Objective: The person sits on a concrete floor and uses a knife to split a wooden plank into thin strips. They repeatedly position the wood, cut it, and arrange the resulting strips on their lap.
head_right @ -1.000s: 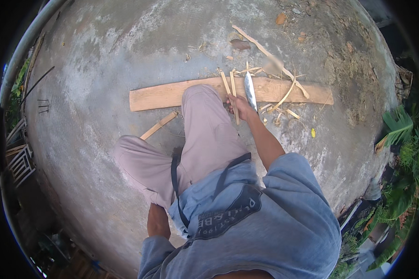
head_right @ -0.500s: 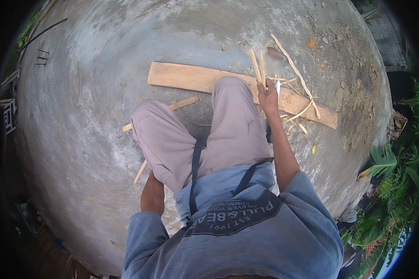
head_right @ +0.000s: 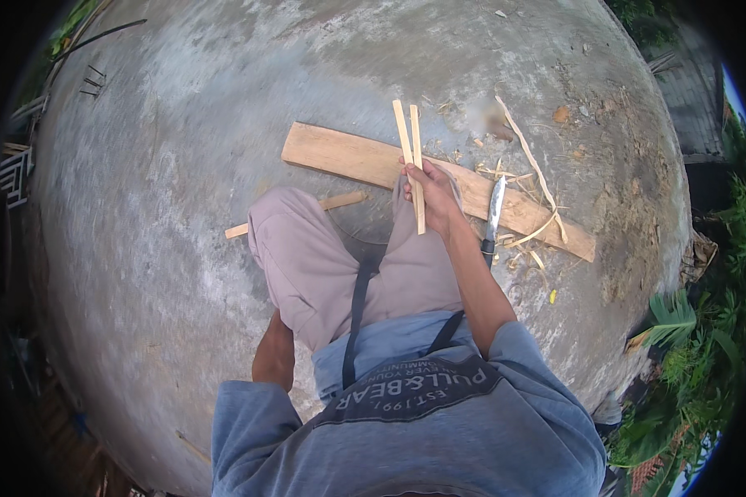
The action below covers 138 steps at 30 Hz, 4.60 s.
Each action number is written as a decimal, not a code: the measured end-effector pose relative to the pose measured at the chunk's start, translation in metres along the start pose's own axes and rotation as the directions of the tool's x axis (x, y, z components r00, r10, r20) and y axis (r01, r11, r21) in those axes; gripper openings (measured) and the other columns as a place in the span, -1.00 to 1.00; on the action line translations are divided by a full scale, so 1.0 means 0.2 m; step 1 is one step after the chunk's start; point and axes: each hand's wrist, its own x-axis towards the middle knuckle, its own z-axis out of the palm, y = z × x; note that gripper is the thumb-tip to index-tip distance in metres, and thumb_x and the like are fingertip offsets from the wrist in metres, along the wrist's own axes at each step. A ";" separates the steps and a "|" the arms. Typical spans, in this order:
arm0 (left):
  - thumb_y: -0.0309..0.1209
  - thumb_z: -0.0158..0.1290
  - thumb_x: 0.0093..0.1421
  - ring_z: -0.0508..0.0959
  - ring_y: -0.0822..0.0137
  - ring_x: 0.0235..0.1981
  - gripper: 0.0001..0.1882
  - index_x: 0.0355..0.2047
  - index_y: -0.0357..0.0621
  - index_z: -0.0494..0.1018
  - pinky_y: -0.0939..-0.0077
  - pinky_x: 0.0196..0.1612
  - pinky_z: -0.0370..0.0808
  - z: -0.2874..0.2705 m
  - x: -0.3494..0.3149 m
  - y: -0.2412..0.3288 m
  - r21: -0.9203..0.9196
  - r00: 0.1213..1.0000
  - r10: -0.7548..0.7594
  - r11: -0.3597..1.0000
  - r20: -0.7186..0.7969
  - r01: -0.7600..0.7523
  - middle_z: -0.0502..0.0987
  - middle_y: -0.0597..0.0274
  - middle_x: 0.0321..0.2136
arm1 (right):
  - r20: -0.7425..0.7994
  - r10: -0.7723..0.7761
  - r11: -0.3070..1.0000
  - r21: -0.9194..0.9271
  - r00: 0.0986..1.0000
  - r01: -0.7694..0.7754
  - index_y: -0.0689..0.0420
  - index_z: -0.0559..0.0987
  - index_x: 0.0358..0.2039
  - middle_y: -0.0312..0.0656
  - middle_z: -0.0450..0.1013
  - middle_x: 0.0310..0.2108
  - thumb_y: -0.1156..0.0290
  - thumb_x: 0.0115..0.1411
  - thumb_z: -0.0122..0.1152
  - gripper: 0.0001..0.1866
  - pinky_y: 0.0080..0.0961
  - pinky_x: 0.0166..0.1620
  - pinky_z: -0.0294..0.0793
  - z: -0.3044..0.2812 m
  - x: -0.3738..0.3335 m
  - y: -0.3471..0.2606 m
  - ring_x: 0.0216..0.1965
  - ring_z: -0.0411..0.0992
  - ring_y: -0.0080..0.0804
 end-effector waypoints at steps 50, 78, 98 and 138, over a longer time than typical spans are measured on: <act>-0.43 0.28 0.28 0.65 0.49 -0.21 -0.77 -0.11 -0.29 0.66 0.55 -0.06 0.54 1.49 -1.24 1.45 -0.316 0.298 0.733 0.571 0.611 -0.757 0.71 0.22 -0.28 | -0.607 -0.483 0.565 -0.767 0.632 -0.305 0.17 0.41 0.13 0.16 0.36 -0.04 0.32 0.16 0.38 -0.44 0.08 -0.07 0.52 -1.31 -0.32 0.91 -0.06 0.49 0.28; -0.39 0.27 0.22 0.66 -0.04 -0.38 -0.75 -0.11 -0.18 0.65 0.24 -0.28 0.54 1.34 -1.24 1.32 -0.215 0.119 0.751 0.332 0.649 -0.918 0.65 -0.12 -0.37 | -0.223 -0.303 0.937 -0.249 0.927 0.246 0.07 0.42 0.28 -0.28 0.45 -0.40 0.15 0.50 0.02 -0.56 -0.60 -0.52 0.43 -0.52 -0.66 -0.04 -0.59 0.40 -0.59; -0.41 0.24 0.23 0.70 -0.05 -0.28 -0.70 -0.02 -0.13 0.64 0.21 -0.20 0.59 1.34 -1.24 1.32 -0.167 0.112 0.728 0.300 0.676 -0.939 0.67 -0.13 -0.28 | -0.196 -0.315 0.942 -0.183 0.929 0.281 0.09 0.42 0.27 -0.27 0.42 -0.42 0.08 0.50 0.02 -0.53 -0.59 -0.55 0.43 -0.51 -0.66 -0.05 -0.59 0.40 -0.58; -0.47 0.24 0.21 0.64 -0.15 -0.01 -0.64 0.02 -0.29 0.57 0.17 -0.02 0.60 1.27 -1.37 1.38 0.041 0.250 0.547 0.365 0.799 -0.930 0.63 -0.21 -0.08 | -0.154 -0.604 0.633 -0.689 0.782 0.353 0.13 0.29 0.39 -0.21 0.38 -0.55 0.19 0.52 -0.08 -0.48 -0.43 -0.42 0.39 -0.52 -0.66 0.05 -0.58 0.36 -0.49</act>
